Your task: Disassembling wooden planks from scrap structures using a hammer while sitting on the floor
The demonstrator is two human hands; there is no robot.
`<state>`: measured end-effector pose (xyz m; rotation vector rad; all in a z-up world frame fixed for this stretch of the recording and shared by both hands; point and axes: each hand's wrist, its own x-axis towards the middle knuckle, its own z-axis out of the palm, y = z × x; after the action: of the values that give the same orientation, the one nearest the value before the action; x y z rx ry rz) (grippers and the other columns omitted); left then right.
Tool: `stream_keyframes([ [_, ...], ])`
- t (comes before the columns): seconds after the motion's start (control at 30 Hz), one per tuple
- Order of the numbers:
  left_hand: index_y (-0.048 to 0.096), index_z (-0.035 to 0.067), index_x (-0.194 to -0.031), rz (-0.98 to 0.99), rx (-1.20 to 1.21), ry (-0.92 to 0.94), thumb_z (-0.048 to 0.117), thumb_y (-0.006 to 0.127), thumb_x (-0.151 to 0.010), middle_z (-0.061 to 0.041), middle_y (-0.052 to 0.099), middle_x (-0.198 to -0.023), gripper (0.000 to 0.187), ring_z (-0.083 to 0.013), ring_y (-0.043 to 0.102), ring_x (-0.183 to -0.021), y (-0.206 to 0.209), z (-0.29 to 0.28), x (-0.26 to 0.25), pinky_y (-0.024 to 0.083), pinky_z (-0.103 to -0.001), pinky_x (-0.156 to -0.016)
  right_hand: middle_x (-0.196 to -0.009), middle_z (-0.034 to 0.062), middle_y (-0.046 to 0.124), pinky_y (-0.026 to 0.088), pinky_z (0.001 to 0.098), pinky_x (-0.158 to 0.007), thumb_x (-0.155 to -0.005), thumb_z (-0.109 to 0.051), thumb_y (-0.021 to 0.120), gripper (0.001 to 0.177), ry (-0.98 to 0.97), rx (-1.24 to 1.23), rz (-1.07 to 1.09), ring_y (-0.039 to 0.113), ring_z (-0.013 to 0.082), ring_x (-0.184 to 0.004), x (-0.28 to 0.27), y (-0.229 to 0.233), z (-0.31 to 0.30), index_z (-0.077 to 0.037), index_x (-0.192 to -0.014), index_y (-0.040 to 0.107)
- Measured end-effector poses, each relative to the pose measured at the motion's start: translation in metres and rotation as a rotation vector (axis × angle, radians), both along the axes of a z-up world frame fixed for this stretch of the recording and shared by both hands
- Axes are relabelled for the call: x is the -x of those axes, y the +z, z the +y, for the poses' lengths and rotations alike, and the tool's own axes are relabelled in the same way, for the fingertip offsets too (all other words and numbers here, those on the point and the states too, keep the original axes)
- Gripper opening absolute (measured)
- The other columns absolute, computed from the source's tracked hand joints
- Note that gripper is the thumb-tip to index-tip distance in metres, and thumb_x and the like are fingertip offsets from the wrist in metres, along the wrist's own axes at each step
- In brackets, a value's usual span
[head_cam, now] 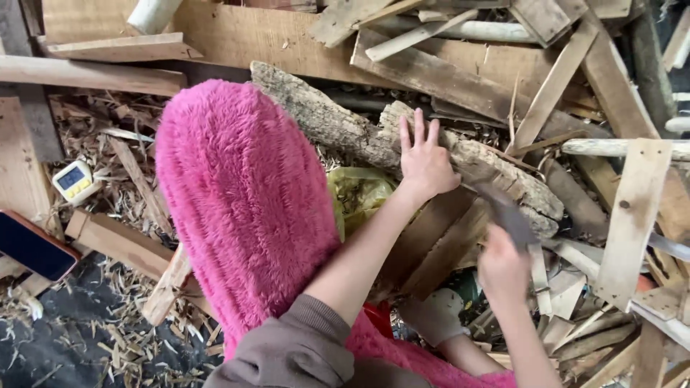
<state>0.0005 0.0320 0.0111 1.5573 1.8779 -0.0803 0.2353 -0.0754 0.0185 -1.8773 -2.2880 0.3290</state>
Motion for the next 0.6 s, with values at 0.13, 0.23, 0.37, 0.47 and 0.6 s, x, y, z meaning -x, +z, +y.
stream_keyframes([
  [0.13,0.072,0.022,-0.129,0.021,-0.021,0.002,0.062,0.063,-0.077,-0.004,0.029,-0.165,0.066,-0.0393,0.000,-0.157,0.006,0.004,0.007,-0.012,-0.062,-0.126,-0.103,0.0202,0.074,0.052,0.0616,-0.090,-0.112,-0.035,0.055,0.031,-0.099,0.105,-0.026,0.068,0.0461,-0.100,0.008,0.028,0.016,-0.008,-0.118,0.068],
  [0.23,0.069,0.020,-0.132,0.027,-0.013,-0.006,0.061,0.060,-0.079,-0.004,0.026,-0.166,0.068,-0.0387,-0.003,-0.157,0.000,-0.001,-0.001,-0.012,-0.061,-0.126,-0.095,0.0182,0.073,0.055,0.0436,-0.093,-0.114,-0.020,0.065,0.020,0.089,-0.275,0.005,0.071,0.0405,-0.102,-0.020,0.017,0.005,-0.005,-0.107,0.076],
  [0.37,0.067,0.022,-0.135,0.007,0.019,-0.007,0.061,0.056,-0.079,-0.004,0.024,-0.166,0.069,-0.0390,-0.004,-0.157,-0.001,0.002,0.000,-0.014,-0.062,-0.125,-0.112,0.0216,0.060,0.043,0.0426,-0.086,-0.109,-0.003,0.040,0.028,-0.040,0.025,0.247,0.055,0.0323,-0.093,0.022,0.037,0.002,0.007,-0.132,0.052],
  [0.47,0.066,0.020,-0.136,0.018,0.015,-0.031,0.063,0.058,-0.080,-0.005,0.024,-0.166,0.070,-0.0393,-0.005,-0.157,0.005,-0.002,0.000,-0.015,-0.063,-0.124,-0.118,0.0243,0.070,0.047,0.0549,-0.103,-0.111,-0.015,0.044,0.033,-0.128,0.219,0.073,0.064,0.0430,-0.112,0.029,0.039,0.001,0.001,-0.129,0.066],
  [0.6,0.065,0.016,-0.137,0.010,0.010,-0.026,0.060,0.058,-0.081,-0.006,0.022,-0.166,0.071,-0.0388,-0.004,-0.157,0.008,-0.001,0.003,-0.014,-0.062,-0.126,-0.103,0.0197,0.075,0.054,0.0468,-0.089,-0.117,-0.029,0.060,0.031,-0.065,-0.209,-0.046,0.070,0.0404,-0.102,-0.029,-0.013,-0.013,-0.002,-0.115,0.075],
])
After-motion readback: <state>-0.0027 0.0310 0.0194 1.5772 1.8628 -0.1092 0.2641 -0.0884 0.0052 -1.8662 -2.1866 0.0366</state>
